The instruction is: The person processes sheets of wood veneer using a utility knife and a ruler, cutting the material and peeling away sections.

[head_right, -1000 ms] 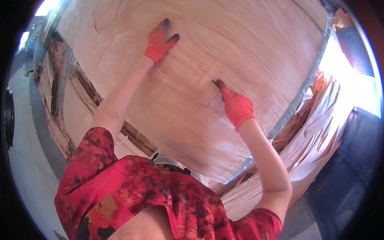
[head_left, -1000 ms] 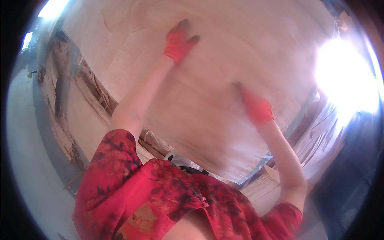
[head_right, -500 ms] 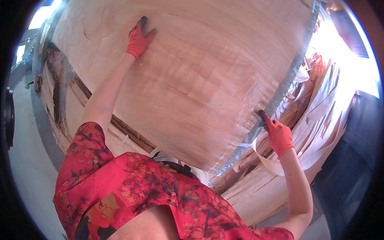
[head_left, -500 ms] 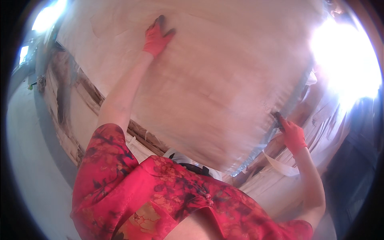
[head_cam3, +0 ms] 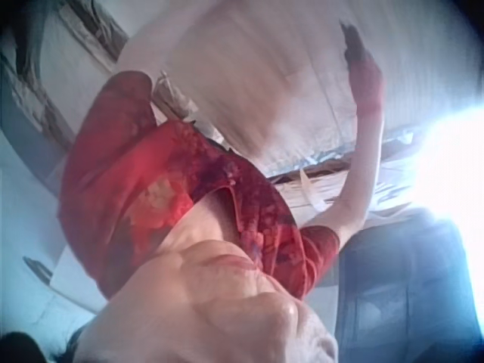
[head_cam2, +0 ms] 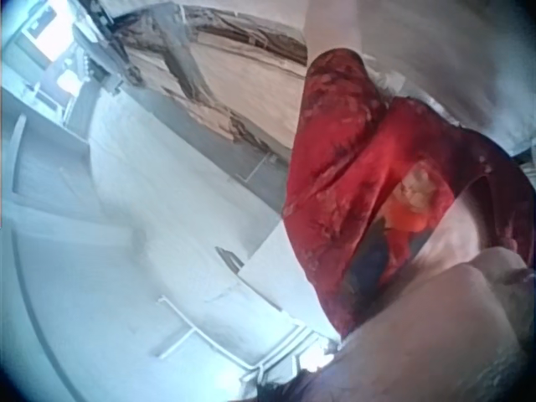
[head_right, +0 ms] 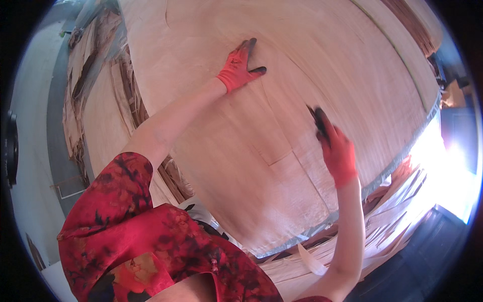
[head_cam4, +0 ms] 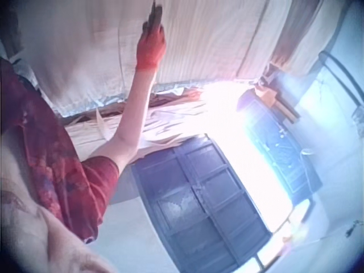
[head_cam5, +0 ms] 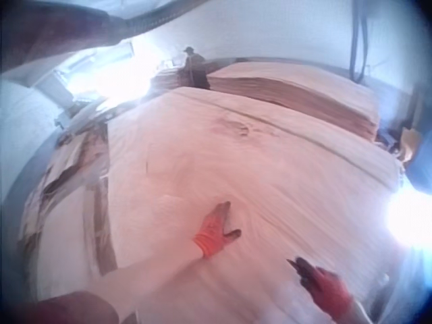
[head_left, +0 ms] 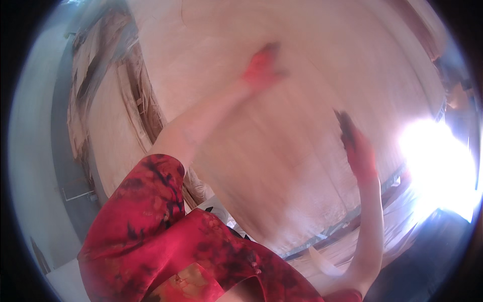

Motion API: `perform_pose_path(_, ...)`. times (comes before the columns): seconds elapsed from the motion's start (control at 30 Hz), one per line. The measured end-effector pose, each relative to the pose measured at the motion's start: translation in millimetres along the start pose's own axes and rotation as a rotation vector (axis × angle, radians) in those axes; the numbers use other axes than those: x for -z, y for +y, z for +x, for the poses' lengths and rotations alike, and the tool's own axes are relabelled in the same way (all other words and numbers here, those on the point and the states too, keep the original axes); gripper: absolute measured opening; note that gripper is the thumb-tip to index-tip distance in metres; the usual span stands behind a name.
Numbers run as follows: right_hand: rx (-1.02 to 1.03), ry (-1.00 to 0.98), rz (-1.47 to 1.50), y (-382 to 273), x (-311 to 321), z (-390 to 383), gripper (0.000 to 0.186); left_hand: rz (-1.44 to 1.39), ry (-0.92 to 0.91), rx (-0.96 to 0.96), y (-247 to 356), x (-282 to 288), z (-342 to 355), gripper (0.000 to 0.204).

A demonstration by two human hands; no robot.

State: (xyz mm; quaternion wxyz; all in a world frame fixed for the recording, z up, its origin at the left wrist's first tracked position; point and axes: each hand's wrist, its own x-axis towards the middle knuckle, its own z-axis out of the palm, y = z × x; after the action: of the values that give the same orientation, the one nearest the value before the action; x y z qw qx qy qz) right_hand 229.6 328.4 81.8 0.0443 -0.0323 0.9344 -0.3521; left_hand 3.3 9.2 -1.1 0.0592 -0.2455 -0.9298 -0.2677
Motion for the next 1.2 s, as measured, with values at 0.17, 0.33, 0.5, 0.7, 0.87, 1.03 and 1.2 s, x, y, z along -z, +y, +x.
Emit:
perform_pose_path(0.17,0.201,-0.068,-0.178,-8,-42,145,0.056,-0.085,-0.055,0.062,23,9,2,0.099)
perform_pose_path(0.33,0.312,-0.205,-0.358,-28,-58,215,0.053,-0.118,-0.015,0.004,10,9,3,0.095)
perform_pose_path(0.5,0.185,-0.444,-0.544,-82,-54,232,0.052,-0.07,-0.058,-0.03,14,19,-2,0.087)
perform_pose_path(0.7,0.171,-0.45,-0.444,-53,-48,221,0.054,0.11,-0.175,-0.007,15,12,3,0.072)
perform_pose_path(0.87,0.181,-0.334,-0.455,32,-34,182,0.055,0.094,-0.116,-0.064,19,-8,0,0.069)
perform_pose_path(1.03,-0.002,-0.366,-0.517,18,-14,143,0.055,0.135,-0.148,-0.019,4,6,1,0.07)
perform_pose_path(1.2,-0.116,-0.313,-0.492,31,-7,95,0.057,0.133,-0.124,-0.06,6,1,3,0.069)
